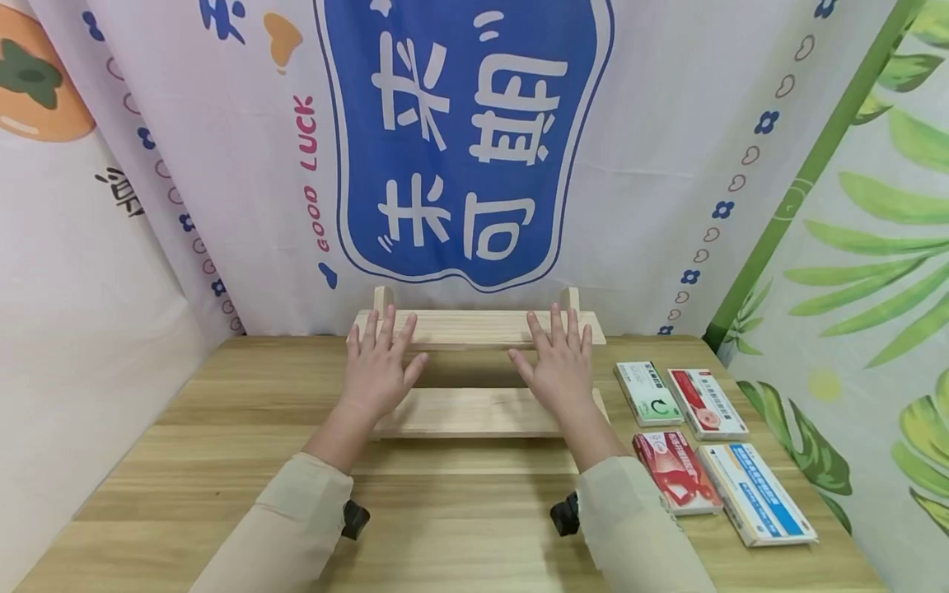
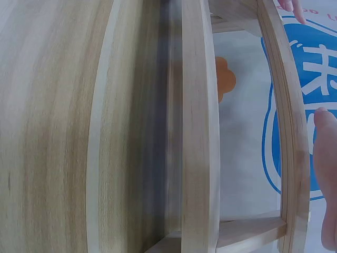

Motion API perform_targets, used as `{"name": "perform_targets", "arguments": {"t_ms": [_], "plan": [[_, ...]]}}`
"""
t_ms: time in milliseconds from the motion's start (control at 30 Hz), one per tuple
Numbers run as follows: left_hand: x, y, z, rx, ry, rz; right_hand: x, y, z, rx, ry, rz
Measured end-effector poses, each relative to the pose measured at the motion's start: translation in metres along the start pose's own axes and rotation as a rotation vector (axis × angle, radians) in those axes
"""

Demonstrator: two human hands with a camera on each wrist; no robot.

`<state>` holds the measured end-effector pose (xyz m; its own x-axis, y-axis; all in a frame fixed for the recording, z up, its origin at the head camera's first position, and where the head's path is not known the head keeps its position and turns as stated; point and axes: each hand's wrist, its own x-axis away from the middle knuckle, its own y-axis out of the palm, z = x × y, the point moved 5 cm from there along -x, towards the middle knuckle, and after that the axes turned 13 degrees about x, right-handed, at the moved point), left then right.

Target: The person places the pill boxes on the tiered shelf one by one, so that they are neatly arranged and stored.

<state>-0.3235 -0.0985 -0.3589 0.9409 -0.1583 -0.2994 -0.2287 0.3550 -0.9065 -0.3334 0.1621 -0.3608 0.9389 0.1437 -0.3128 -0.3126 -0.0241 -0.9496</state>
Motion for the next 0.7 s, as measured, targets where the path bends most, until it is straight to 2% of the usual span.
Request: {"name": "perform_targets", "arguments": {"t_ms": [200, 333, 467, 700], "plan": [[0.002, 0.0, -0.003, 0.02, -0.015, -0.004, 0.0, 0.003, -0.001, -0.002, -0.001, -0.013], [0.007, -0.003, -0.01, 0.066, -0.024, 0.012, 0.003, 0.003, 0.005, -0.031, 0.007, 0.011], [0.02, -0.009, -0.023, 0.195, -0.047, 0.032, 0.015, -0.003, 0.019, -0.081, 0.027, 0.038], [0.055, -0.012, -0.056, 0.543, -0.127, 0.031, 0.053, -0.018, 0.063, -0.154, 0.12, 0.09]]}}
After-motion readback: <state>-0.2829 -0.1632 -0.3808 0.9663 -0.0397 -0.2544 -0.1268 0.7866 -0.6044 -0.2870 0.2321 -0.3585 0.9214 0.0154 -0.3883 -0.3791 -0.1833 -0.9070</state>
